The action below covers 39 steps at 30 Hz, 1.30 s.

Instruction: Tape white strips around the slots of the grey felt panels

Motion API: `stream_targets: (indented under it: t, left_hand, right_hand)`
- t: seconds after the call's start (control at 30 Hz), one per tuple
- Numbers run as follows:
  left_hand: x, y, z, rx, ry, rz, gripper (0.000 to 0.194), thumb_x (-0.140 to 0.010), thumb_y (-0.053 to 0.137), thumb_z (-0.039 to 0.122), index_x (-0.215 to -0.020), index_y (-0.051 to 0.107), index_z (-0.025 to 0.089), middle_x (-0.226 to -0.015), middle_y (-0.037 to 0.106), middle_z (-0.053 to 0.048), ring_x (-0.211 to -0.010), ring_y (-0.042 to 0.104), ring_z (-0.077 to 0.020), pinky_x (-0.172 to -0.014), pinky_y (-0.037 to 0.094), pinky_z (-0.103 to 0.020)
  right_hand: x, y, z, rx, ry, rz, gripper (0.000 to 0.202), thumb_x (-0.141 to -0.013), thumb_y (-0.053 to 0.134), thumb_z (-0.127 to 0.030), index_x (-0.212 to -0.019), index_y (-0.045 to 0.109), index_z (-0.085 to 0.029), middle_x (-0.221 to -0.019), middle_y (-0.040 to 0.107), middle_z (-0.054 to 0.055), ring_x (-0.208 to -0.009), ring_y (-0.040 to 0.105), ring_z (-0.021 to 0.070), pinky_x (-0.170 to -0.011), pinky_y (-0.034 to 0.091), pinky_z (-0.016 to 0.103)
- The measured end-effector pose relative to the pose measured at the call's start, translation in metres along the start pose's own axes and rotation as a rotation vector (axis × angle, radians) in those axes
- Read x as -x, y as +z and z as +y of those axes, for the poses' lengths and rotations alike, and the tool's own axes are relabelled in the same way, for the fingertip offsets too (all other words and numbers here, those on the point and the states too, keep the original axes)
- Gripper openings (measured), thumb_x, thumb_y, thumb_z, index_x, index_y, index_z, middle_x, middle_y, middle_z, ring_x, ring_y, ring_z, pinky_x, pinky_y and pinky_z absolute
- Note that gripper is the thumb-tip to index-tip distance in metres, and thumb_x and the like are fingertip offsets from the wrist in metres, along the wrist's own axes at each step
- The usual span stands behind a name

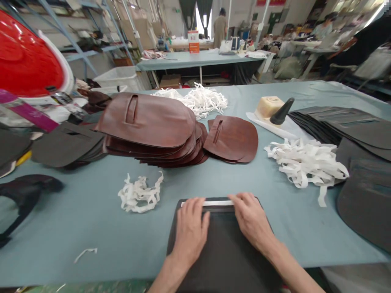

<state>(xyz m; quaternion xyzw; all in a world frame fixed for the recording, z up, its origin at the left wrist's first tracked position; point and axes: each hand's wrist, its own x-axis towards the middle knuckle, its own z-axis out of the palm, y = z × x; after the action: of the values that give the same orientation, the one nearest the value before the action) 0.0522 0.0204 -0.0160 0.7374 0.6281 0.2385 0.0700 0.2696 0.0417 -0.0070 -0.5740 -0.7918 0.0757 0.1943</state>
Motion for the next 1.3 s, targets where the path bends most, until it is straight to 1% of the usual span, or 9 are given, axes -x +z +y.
stream_targets:
  t: [0.07,0.13,0.33,0.5,0.63,0.8,1.07,1.17,1.3]
  left_hand:
    - [0.01,0.007,0.01,-0.019,0.146,-0.058,0.04,-0.089,0.048,0.027,-0.129,0.047,0.023,-0.128,0.054,-0.011,-0.121,0.047,-0.0282,-0.098,0.04,-0.048]
    - [0.02,0.012,0.007,-0.02,0.157,-0.071,0.042,-0.09,0.046,0.024,-0.132,0.044,0.023,-0.133,0.051,-0.01,-0.125,0.045,-0.0261,-0.101,0.04,-0.046]
    - [0.026,0.011,-0.022,0.008,0.098,-0.016,0.039,-0.092,0.041,0.019,-0.131,0.045,0.02,-0.134,0.051,-0.01,-0.125,0.046,-0.0224,-0.104,0.042,-0.042]
    - [0.01,0.01,-0.028,0.056,0.106,0.035,0.032,-0.091,0.039,0.014,-0.118,0.053,0.022,-0.124,0.055,-0.008,-0.122,0.047,-0.0223,-0.105,0.04,-0.045]
    - [0.006,0.007,-0.032,0.129,-0.028,0.119,0.026,-0.092,0.039,0.016,-0.112,0.053,0.02,-0.117,0.053,-0.01,-0.116,0.051,-0.0224,-0.1,0.044,-0.043]
    - [0.009,0.005,-0.032,0.197,-0.084,0.131,0.021,-0.091,0.039,0.014,-0.106,0.054,0.019,-0.116,0.053,-0.009,-0.116,0.051,-0.0206,-0.101,0.044,-0.041]
    - [0.01,0.011,-0.038,0.213,-0.111,0.158,0.031,-0.09,0.035,0.011,-0.119,0.047,0.018,-0.124,0.051,-0.011,-0.118,0.048,-0.02,-0.101,0.043,-0.041]
    - [0.009,0.013,-0.039,0.106,-0.074,0.128,0.048,-0.089,0.034,0.008,-0.136,0.036,0.019,-0.136,0.045,-0.011,-0.124,0.043,-0.0218,-0.104,0.04,-0.044]
    - [0.007,0.015,-0.036,-0.041,-0.035,0.067,0.048,-0.087,0.038,0.008,-0.133,0.043,0.019,-0.13,0.053,-0.008,-0.119,0.045,-0.0248,-0.101,0.04,-0.044]
  right_hand:
    - [-0.002,0.006,-0.014,0.029,-0.211,-0.056,0.033,-0.088,0.042,-0.012,-0.116,0.058,-0.021,-0.11,0.058,0.011,-0.1,0.051,0.0238,-0.086,0.04,0.037]
    - [-0.003,0.011,-0.019,0.043,-0.256,-0.091,0.034,-0.088,0.043,-0.009,-0.116,0.058,-0.02,-0.111,0.057,0.012,-0.101,0.049,0.0242,-0.088,0.04,0.039]
    - [0.001,0.013,-0.017,0.038,-0.247,-0.087,0.031,-0.09,0.041,-0.009,-0.115,0.058,-0.015,-0.106,0.056,0.013,-0.095,0.05,0.0236,-0.082,0.042,0.038]
    - [0.001,0.014,-0.024,0.017,-0.205,-0.076,0.021,-0.092,0.042,-0.016,-0.091,0.062,-0.018,-0.089,0.057,0.009,-0.084,0.051,0.0216,-0.071,0.041,0.034]
    - [-0.015,0.014,-0.027,0.092,-0.119,-0.089,0.011,-0.091,0.05,-0.026,-0.089,0.058,-0.018,-0.098,0.059,0.011,-0.089,0.055,0.0231,-0.071,0.042,0.033]
    - [-0.036,0.019,-0.036,0.264,0.021,-0.24,0.031,-0.092,0.048,-0.043,-0.08,0.059,-0.017,-0.074,0.063,0.009,-0.074,0.059,0.024,-0.066,0.039,0.034]
    - [-0.063,0.06,-0.086,-0.068,-0.144,-0.179,0.022,-0.087,0.047,-0.007,-0.097,0.061,-0.02,-0.098,0.059,0.006,-0.089,0.051,0.0196,-0.075,0.038,0.029]
    - [-0.063,0.072,-0.101,-0.027,-0.195,-0.13,0.022,-0.086,0.05,-0.007,-0.101,0.06,-0.019,-0.1,0.058,0.006,-0.09,0.049,0.0215,-0.074,0.038,0.032]
    - [-0.05,0.069,-0.097,0.137,-0.272,-0.083,0.022,-0.088,0.049,-0.01,-0.107,0.06,-0.015,-0.096,0.058,0.009,-0.085,0.047,0.0235,-0.073,0.039,0.036]
